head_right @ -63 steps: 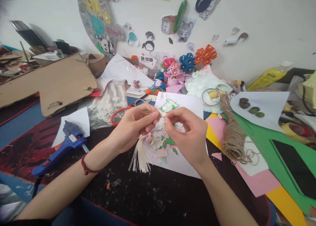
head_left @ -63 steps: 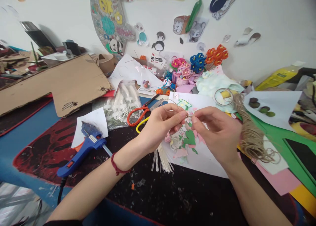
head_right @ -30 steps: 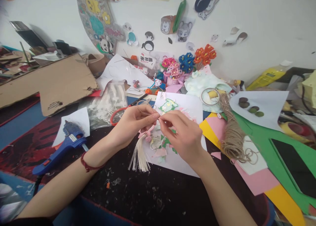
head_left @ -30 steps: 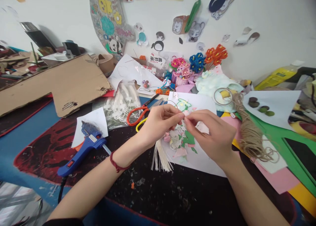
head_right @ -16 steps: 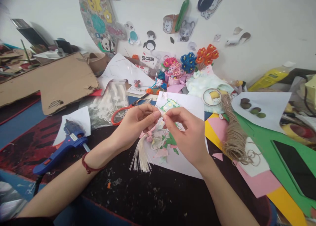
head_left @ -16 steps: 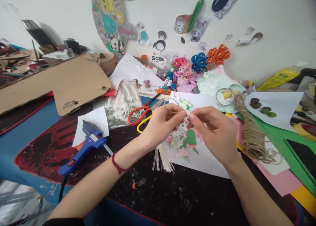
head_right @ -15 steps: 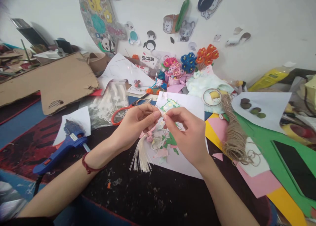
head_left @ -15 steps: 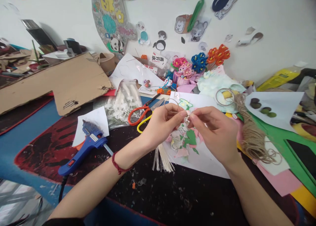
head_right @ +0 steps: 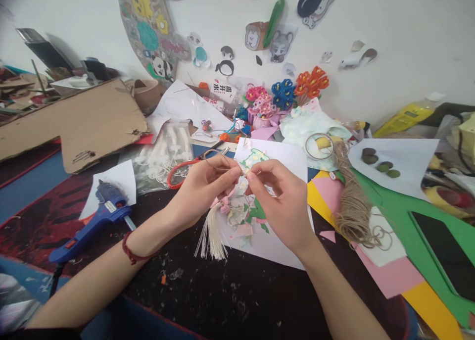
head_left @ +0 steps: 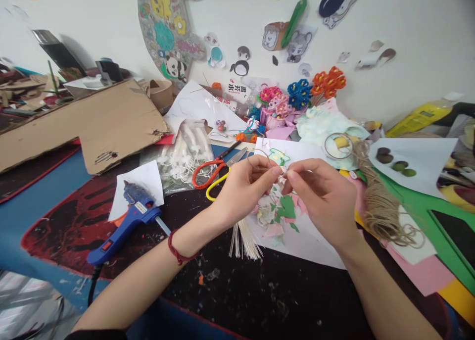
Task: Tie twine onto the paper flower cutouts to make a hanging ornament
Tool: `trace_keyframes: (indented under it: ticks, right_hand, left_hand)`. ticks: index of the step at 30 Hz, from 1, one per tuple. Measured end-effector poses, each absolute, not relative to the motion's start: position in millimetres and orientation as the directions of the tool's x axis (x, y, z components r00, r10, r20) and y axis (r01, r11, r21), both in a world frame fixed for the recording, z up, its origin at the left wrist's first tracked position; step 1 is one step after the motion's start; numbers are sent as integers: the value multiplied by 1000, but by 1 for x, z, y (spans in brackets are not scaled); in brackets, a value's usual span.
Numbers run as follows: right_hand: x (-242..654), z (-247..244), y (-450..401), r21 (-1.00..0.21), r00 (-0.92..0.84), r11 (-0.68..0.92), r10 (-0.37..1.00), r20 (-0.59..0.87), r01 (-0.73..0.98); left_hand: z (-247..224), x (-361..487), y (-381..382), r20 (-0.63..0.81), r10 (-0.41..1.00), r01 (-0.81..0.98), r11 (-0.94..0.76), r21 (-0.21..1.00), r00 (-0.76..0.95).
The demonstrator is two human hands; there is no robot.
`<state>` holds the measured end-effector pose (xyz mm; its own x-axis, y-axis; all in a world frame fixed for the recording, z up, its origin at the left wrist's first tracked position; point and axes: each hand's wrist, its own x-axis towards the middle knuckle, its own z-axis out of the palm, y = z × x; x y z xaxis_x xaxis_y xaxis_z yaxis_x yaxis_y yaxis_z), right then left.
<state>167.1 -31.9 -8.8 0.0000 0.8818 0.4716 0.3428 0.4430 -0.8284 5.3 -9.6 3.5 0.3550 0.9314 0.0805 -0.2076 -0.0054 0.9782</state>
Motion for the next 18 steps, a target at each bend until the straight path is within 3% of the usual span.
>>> trace_keyframes:
  ticks: [5, 18]
  right_hand:
    - [167, -9, -33, -767, -48, 462, 867, 495, 445]
    - [167, -9, -35, -829, -9, 441, 884, 467, 344]
  left_hand:
    - [1, 5, -10, 88, 942, -190, -27, 982, 324]
    - [4, 1, -7, 146, 923, -213, -72, 974, 355]
